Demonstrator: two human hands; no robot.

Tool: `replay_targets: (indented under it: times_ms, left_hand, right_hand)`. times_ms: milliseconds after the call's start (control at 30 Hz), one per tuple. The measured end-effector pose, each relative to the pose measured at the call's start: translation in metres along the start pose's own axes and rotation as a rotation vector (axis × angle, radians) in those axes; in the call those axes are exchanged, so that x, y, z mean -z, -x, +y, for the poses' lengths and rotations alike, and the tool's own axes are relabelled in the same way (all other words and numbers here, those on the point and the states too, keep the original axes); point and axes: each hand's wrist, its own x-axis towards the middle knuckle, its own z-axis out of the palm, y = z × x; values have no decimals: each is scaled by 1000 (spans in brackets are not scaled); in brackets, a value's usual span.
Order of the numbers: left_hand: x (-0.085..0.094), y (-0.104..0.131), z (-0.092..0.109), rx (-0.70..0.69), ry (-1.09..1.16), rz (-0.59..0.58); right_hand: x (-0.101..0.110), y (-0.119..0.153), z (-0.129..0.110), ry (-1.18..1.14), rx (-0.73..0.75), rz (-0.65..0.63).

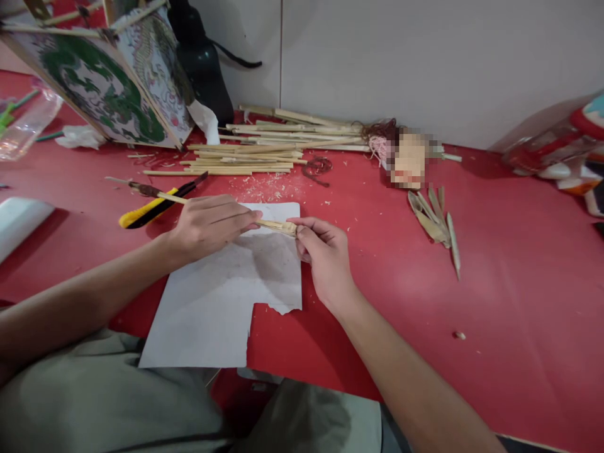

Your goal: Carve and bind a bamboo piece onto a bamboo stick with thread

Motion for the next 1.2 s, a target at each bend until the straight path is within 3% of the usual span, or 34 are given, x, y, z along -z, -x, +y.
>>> replay_targets:
  times_ms: [267,633,900,1200]
  left_hand:
    - [-1,-1,1,27,8,9]
    - [-9,2,-11,353,36,-110]
    - [-4,-1,-8,320,67,-99]
    - [-2,-5,-4,255,-24,25]
  right_hand:
    - [0,-2,0,8,6,-6]
    - [8,-10,16,225,259,56]
    - [8,-6,12,334,326,61]
    - [7,-6,15,198,264,32]
